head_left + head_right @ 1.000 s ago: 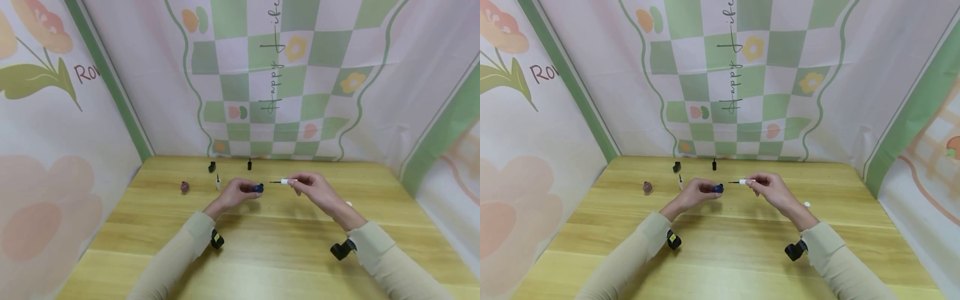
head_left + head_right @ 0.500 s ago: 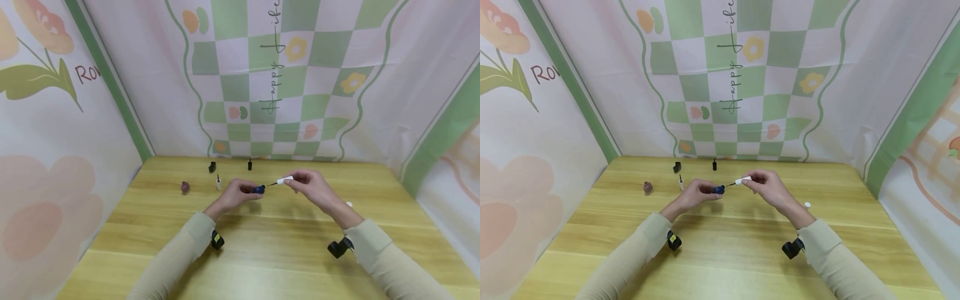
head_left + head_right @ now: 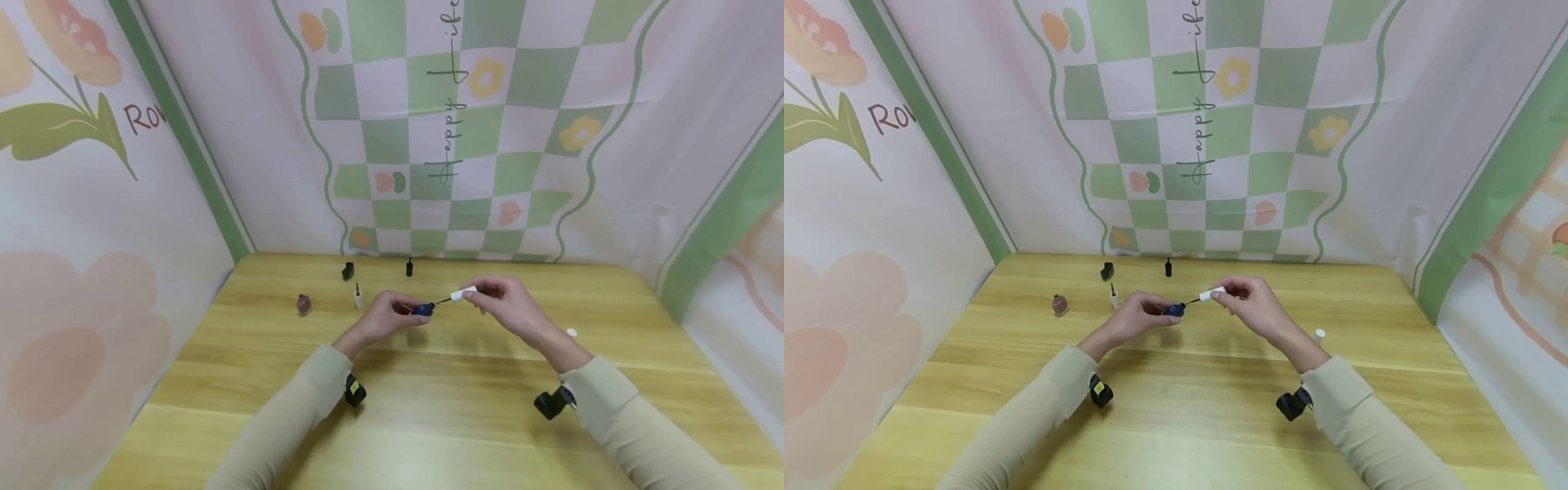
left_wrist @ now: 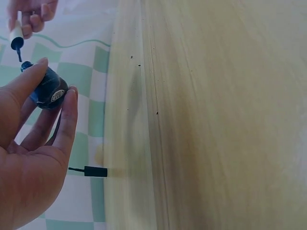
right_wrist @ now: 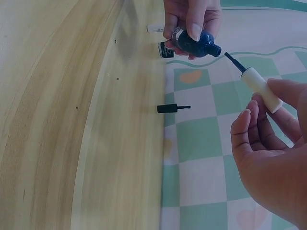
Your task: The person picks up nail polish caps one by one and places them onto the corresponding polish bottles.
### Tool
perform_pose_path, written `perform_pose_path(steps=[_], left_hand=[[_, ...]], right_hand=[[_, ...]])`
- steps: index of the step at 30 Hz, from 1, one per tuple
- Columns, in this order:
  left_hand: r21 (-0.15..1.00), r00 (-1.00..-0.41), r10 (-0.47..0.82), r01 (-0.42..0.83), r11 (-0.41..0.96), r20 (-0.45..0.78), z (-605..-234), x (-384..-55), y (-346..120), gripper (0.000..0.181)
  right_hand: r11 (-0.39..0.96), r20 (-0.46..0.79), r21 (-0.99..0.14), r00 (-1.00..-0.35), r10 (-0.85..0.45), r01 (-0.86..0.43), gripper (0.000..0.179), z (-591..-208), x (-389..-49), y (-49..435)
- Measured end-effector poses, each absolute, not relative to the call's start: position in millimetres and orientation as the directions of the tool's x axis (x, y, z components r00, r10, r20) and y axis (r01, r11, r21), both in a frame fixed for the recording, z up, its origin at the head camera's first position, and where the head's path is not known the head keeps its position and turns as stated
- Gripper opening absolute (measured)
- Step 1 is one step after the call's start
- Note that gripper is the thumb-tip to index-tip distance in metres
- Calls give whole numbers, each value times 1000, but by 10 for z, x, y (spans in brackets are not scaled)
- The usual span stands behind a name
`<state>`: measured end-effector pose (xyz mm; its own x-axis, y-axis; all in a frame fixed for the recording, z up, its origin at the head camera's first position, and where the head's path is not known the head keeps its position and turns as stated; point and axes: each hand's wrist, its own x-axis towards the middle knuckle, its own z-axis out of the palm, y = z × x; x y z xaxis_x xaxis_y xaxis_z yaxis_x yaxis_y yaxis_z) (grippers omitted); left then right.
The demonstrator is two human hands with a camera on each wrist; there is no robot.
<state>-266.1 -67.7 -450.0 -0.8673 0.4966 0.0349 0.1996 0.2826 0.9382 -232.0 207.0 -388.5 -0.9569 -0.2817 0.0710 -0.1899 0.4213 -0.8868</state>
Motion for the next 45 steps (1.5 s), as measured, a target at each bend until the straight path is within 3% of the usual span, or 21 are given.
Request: perform_pose_path(steps=[45], left_hand=[[925,-870,493,215,314,35,-4497,-2623,-674,25]], right_hand=[[431,106,-869,-942,-318,-244,20,-3965,-2319,2006]])
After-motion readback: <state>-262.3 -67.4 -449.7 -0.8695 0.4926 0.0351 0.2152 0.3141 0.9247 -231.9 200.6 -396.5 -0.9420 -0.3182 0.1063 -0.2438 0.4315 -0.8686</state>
